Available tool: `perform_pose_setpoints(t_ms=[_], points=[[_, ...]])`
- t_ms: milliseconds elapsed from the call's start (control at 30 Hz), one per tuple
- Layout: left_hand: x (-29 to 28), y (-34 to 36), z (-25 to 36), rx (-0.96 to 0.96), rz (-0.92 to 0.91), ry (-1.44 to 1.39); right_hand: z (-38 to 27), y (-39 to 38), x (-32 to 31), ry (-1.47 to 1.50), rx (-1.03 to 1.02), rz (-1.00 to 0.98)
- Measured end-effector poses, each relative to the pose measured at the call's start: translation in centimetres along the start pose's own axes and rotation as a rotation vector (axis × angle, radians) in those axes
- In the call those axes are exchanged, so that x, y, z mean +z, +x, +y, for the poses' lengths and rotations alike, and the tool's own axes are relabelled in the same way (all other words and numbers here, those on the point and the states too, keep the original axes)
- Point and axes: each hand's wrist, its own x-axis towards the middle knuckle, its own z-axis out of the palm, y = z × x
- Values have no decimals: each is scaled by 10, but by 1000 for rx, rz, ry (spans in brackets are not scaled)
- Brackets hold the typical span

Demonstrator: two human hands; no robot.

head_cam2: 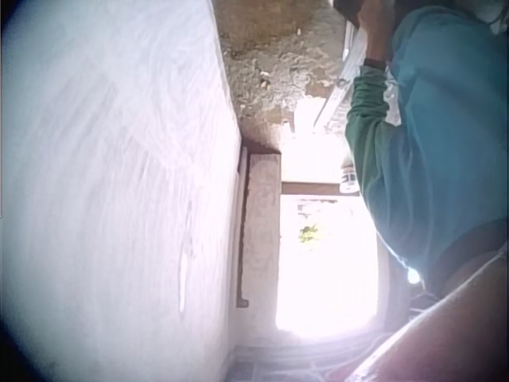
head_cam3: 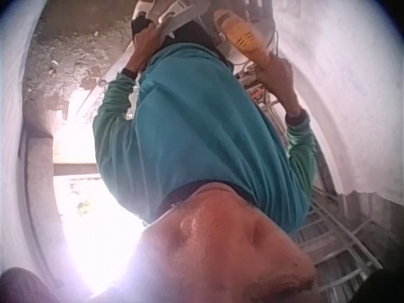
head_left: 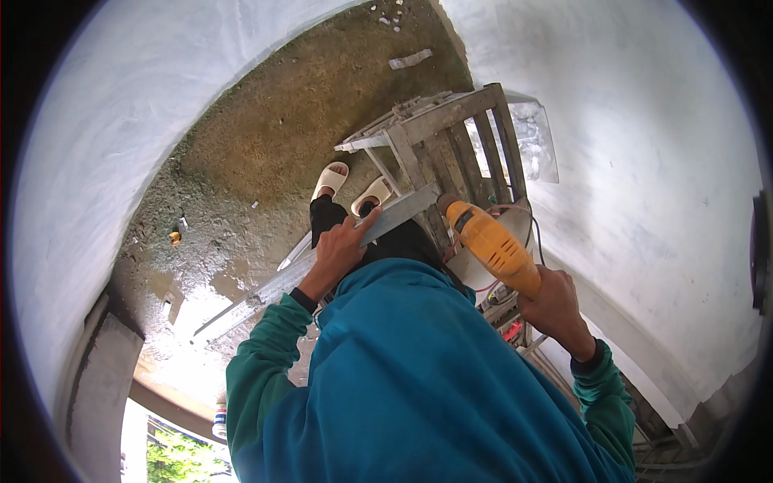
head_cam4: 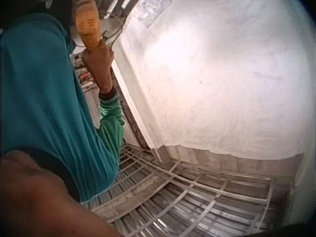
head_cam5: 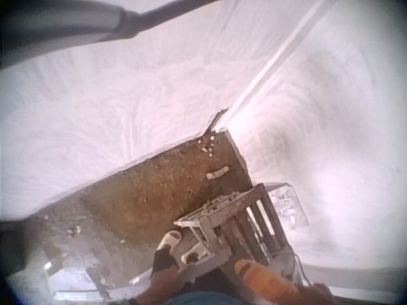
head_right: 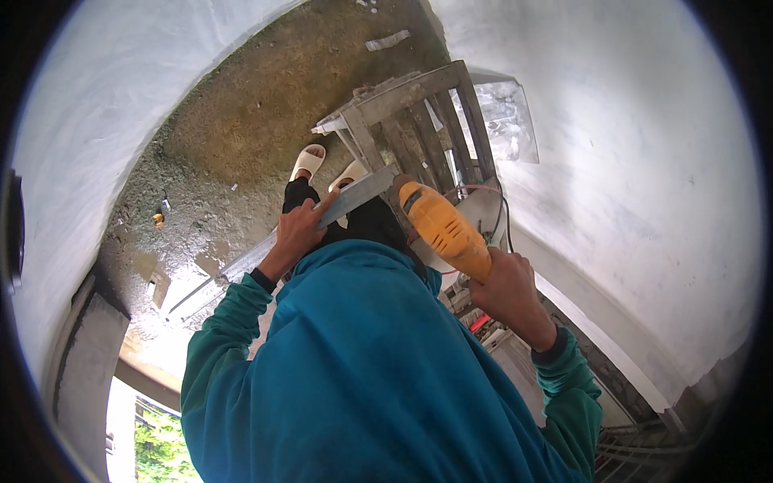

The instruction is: The person cuts the end of a metal stud with shears and then uses a power drill to drill a hole into another piece of metal sitting on a wooden workbench.

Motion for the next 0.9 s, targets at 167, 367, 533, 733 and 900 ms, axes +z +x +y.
perform_pose_setpoints(t_ms=[167,367,533,733,900], points=[[2,0,-2,10,5,-2,-1,0,0,-23,-2,0],[1,0,-1,16,9,9,-4,-1,0,-36,-9,1],[-1,0,1,14,14,13,-4,-3,2,-88,-12,-10],[0,0,0,16,12,9,-3,-3,4,-82,-37,5],[0,1,-1,9,-8,13,-3,-5,7,-96,-62,16]])
